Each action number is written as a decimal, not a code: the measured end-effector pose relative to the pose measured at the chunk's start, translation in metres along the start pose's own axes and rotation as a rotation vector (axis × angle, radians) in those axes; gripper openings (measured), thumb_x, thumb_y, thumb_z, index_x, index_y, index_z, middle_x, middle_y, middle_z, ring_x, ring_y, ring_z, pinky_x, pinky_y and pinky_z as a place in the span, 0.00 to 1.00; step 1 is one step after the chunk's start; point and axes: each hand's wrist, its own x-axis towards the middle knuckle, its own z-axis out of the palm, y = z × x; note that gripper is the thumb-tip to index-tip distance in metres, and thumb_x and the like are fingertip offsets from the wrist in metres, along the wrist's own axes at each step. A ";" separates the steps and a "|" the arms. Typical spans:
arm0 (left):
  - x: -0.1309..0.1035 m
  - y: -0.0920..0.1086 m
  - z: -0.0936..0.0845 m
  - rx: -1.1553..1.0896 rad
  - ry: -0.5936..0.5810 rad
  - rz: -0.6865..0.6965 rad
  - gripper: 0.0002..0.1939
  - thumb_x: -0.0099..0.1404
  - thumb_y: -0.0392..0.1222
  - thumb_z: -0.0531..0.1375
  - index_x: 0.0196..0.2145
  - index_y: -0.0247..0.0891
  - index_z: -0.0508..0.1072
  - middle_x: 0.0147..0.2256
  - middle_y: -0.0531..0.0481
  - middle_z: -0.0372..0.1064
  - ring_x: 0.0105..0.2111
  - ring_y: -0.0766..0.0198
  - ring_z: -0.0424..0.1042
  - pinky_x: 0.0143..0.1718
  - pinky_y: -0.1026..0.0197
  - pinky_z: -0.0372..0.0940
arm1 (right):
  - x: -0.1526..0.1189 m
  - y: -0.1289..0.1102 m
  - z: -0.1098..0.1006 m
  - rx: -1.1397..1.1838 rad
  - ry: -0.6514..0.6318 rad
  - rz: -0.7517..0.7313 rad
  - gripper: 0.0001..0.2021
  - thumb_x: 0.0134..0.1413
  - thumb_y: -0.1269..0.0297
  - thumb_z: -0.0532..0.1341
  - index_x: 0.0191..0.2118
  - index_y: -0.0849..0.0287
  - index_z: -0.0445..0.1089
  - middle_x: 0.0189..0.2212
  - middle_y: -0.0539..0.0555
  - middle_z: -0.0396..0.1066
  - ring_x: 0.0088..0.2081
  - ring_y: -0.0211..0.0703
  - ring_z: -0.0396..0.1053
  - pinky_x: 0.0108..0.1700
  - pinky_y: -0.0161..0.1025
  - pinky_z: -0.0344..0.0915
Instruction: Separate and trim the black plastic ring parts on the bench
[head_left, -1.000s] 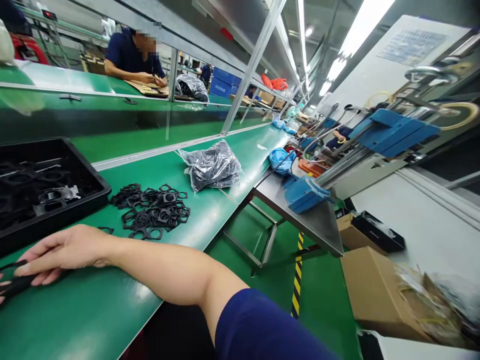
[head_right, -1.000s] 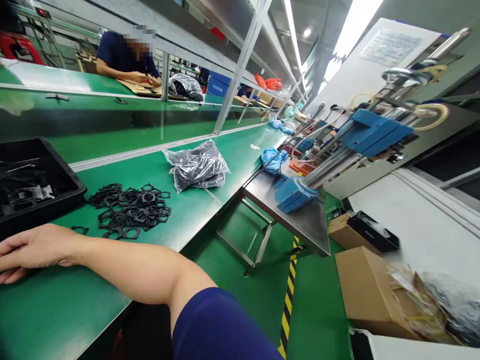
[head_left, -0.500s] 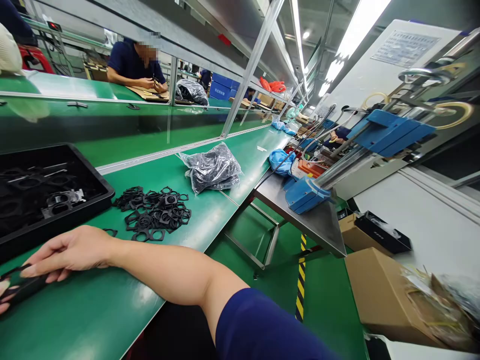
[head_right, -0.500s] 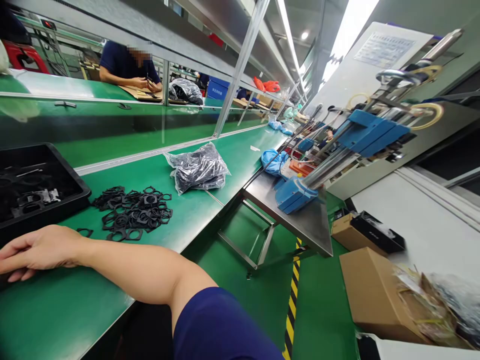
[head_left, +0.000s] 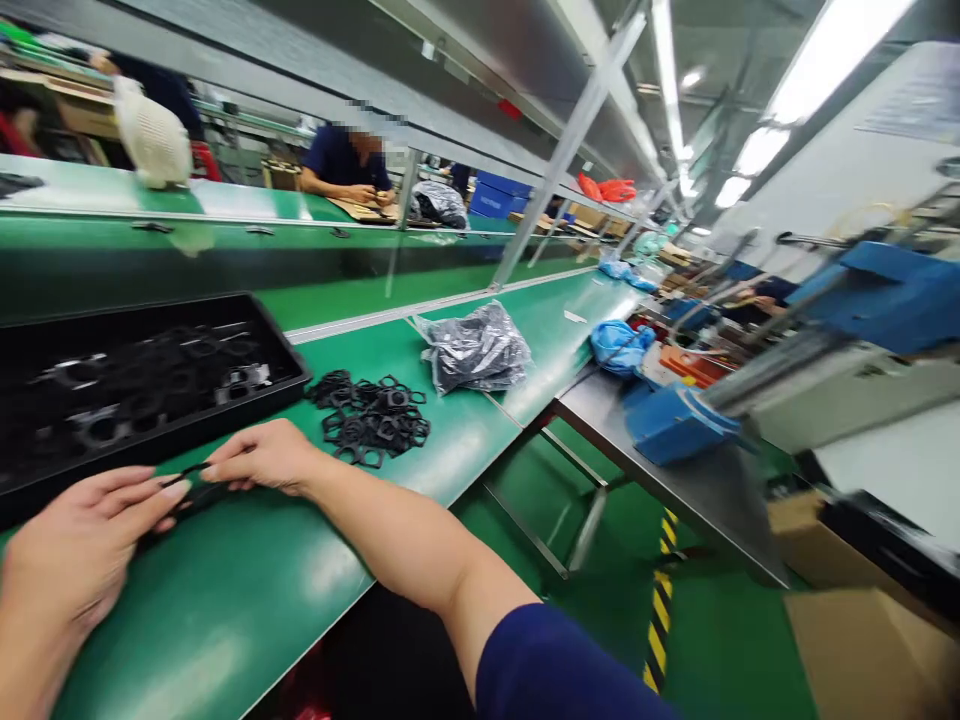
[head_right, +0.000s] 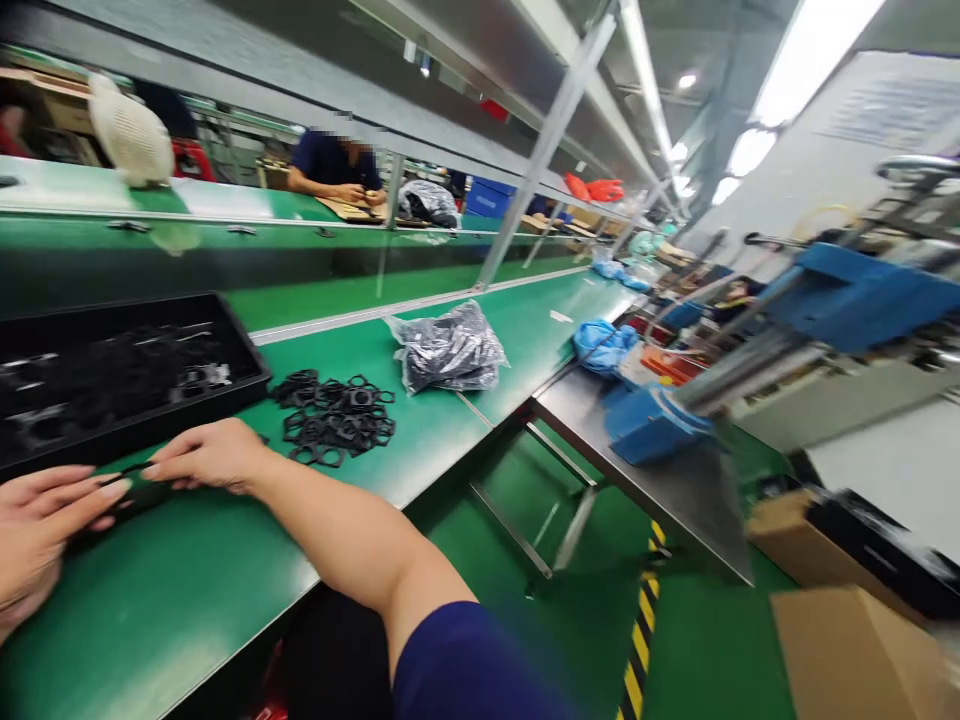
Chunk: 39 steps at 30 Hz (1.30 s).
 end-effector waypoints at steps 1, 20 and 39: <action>0.000 -0.002 0.001 -0.110 -0.075 0.000 0.29 0.33 0.57 0.70 0.34 0.48 0.71 0.28 0.62 0.74 0.27 0.65 0.72 0.26 0.61 0.70 | -0.003 0.000 0.000 -0.034 0.029 -0.018 0.11 0.28 0.70 0.73 0.23 0.61 0.72 0.15 0.43 0.66 0.17 0.28 0.63 0.20 0.26 0.62; 0.002 -0.004 -0.004 -0.109 0.048 0.175 0.21 0.54 0.56 0.60 0.39 0.39 0.71 0.25 0.53 0.69 0.22 0.65 0.69 0.26 0.63 0.64 | -0.005 -0.064 0.005 -1.007 0.417 -0.282 0.09 0.51 0.62 0.61 0.39 0.57 0.72 0.36 0.53 0.75 0.38 0.42 0.72 0.43 0.39 0.68; 0.008 -0.006 -0.005 -0.119 0.052 0.234 0.16 0.55 0.52 0.60 0.35 0.36 0.71 0.22 0.54 0.68 0.20 0.66 0.69 0.23 0.63 0.62 | 0.004 -0.003 -0.005 -1.093 0.378 -0.340 0.15 0.56 0.65 0.54 0.47 0.61 0.71 0.35 0.58 0.73 0.34 0.42 0.71 0.42 0.40 0.66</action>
